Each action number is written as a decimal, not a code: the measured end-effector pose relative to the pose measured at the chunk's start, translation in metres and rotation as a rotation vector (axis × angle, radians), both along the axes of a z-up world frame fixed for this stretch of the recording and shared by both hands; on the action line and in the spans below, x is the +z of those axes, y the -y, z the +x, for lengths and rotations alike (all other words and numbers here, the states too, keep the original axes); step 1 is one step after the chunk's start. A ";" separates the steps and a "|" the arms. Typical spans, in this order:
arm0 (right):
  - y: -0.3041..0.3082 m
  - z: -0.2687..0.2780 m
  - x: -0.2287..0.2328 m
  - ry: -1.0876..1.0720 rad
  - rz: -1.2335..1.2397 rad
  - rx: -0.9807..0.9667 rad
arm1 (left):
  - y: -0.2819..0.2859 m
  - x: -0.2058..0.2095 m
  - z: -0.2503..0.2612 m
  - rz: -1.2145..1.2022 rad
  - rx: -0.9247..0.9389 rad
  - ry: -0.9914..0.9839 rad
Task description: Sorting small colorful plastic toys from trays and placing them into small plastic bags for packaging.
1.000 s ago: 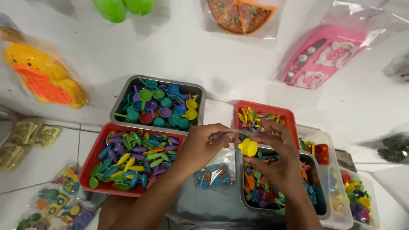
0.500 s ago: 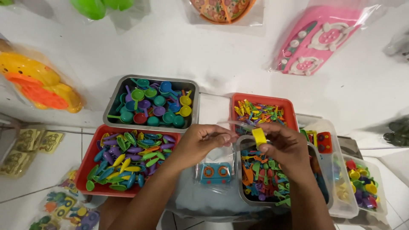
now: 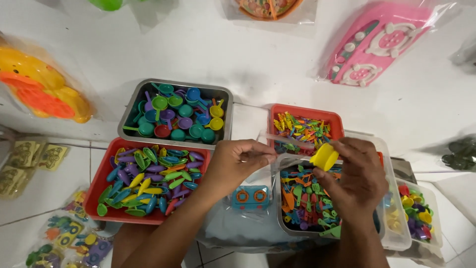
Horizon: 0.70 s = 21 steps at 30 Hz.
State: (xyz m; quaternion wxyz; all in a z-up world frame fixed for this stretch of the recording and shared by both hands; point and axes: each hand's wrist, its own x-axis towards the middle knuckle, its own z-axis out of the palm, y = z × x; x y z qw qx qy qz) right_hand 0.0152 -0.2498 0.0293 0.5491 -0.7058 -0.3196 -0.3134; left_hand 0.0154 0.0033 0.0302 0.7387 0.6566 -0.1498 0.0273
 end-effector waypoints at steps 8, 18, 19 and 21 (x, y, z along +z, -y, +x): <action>-0.005 -0.026 0.033 0.131 -0.487 -0.405 | 0.005 0.010 -0.005 0.167 0.002 0.047; -0.008 -0.034 0.051 0.002 -0.628 -0.299 | 0.004 0.009 -0.004 0.160 -0.102 0.044; -0.007 -0.035 0.052 -0.014 -0.618 -0.278 | 0.003 0.008 -0.004 0.155 -0.123 0.055; -0.007 -0.035 0.053 -0.031 -0.609 -0.256 | 0.003 0.007 -0.003 0.149 -0.144 0.066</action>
